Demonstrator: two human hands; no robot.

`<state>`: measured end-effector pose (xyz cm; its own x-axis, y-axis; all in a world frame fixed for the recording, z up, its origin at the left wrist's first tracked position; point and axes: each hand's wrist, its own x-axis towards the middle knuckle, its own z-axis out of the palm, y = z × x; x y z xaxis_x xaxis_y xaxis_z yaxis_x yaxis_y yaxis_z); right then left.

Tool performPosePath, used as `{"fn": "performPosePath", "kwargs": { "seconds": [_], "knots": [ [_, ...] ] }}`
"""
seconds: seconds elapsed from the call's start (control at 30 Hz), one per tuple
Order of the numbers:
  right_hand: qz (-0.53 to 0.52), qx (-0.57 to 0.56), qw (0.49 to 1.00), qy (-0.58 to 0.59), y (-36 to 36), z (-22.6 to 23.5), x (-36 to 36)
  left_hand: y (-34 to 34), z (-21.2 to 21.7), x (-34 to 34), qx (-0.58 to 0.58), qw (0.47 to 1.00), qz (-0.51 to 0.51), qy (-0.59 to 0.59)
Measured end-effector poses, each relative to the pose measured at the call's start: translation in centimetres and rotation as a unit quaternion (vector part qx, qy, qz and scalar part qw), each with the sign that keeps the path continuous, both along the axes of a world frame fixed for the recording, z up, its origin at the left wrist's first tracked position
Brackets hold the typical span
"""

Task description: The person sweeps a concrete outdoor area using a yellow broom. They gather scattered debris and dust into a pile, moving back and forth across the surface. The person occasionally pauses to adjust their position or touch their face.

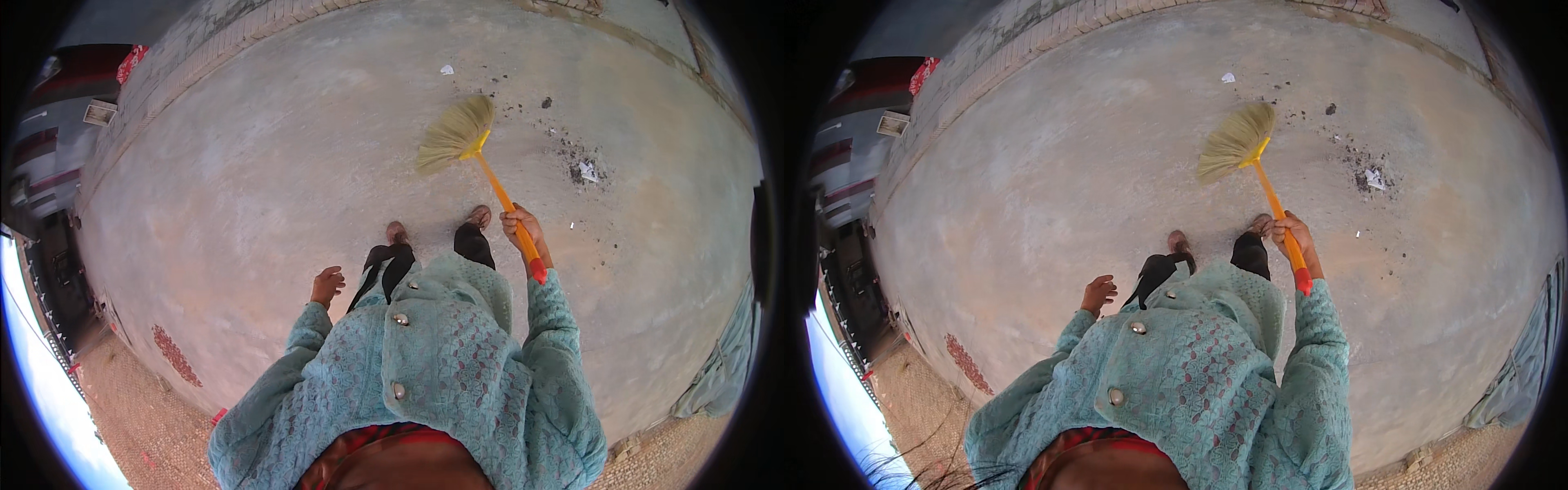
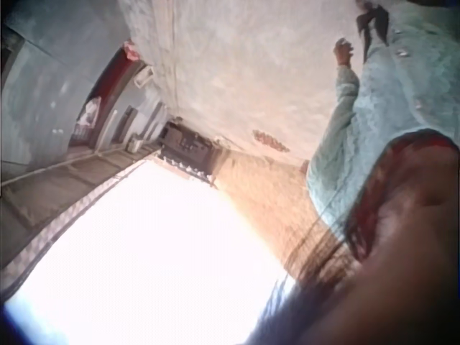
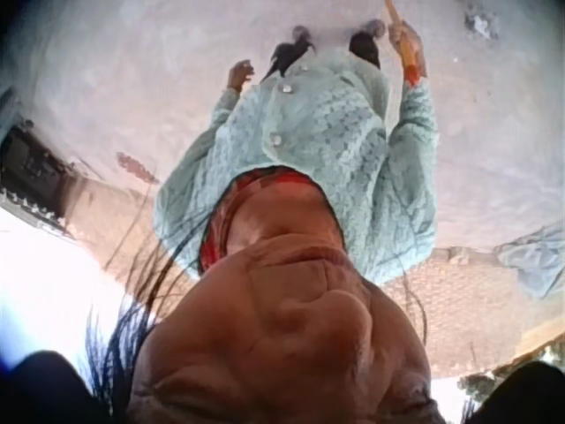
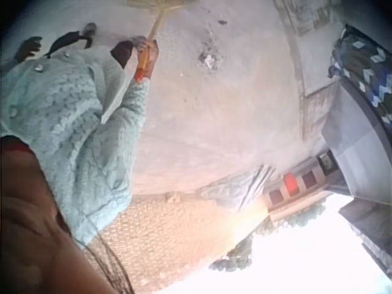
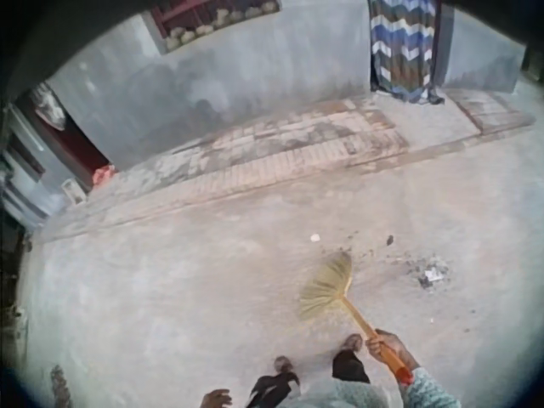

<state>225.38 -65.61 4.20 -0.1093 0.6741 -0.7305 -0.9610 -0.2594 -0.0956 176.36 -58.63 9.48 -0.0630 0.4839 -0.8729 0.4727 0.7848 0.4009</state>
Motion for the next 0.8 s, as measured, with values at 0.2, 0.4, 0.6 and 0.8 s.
{"fn": "performPosePath", "kwargs": {
  "seconds": [0.2, 0.4, 0.6, 0.8],
  "knots": [
    [-0.03, -0.023, 0.995, -0.093, -2.4, 4.3, 5.0, -0.5, -0.8, 0.8, -0.015, 1.0, -0.012, 0.006],
    [0.053, -0.09, 0.968, -0.227, -5.2, 13.8, 0.9, 0.1, -1.9, 1.1, -0.015, 1.0, -0.021, -0.003],
    [0.075, -0.053, 0.99, -0.104, -7.2, 15.5, -4.7, 1.0, -2.6, 2.4, -0.015, 0.999, -0.04, -0.016],
    [0.18, -0.116, 0.969, -0.122, -7.5, 8.3, -7.2, 2.6, -1.6, 3.7, 0.015, 0.999, -0.036, -0.023]
  ]
}}
